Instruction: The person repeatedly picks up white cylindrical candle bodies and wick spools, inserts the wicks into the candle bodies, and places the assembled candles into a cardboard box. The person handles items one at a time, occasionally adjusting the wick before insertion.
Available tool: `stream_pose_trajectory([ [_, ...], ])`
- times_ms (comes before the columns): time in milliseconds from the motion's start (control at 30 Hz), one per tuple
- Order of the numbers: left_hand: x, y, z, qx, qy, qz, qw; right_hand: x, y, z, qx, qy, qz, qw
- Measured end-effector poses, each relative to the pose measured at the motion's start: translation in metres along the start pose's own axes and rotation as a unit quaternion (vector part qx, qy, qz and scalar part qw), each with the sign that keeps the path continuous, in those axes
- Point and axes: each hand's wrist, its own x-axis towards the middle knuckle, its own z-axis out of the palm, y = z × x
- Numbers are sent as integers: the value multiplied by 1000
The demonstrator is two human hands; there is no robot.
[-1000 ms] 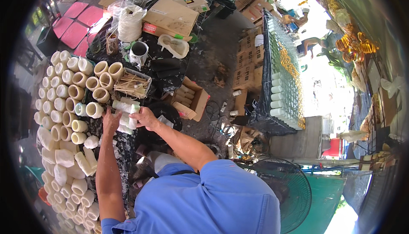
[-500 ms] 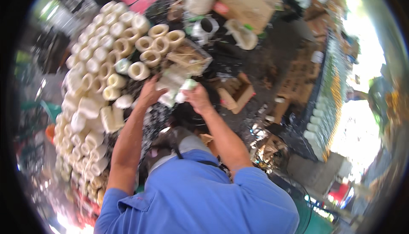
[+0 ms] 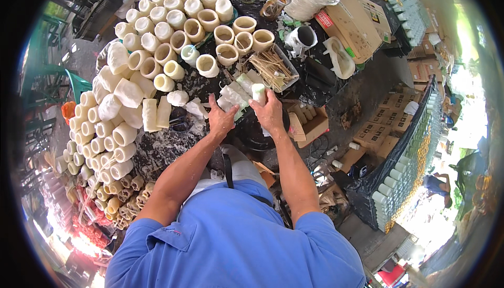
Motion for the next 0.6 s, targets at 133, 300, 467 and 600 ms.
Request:
stream_pose_trajectory([
  [133, 13, -22, 3, 46, -30, 42, 998, 26, -23, 17, -124, 2, -113, 986],
  [300, 16, -37, -4, 36, 2, 25, 999, 33, -23, 41, -227, -10, -173, 958],
  [467, 9, -33, -16, -25, 16, 6, 1000, 22, -15, 39, -257, -7, -174, 951],
  [600, -3, -26, -36, 4, 16, 55, 998, 3, -18, 27, -269, 46, -221, 936],
])
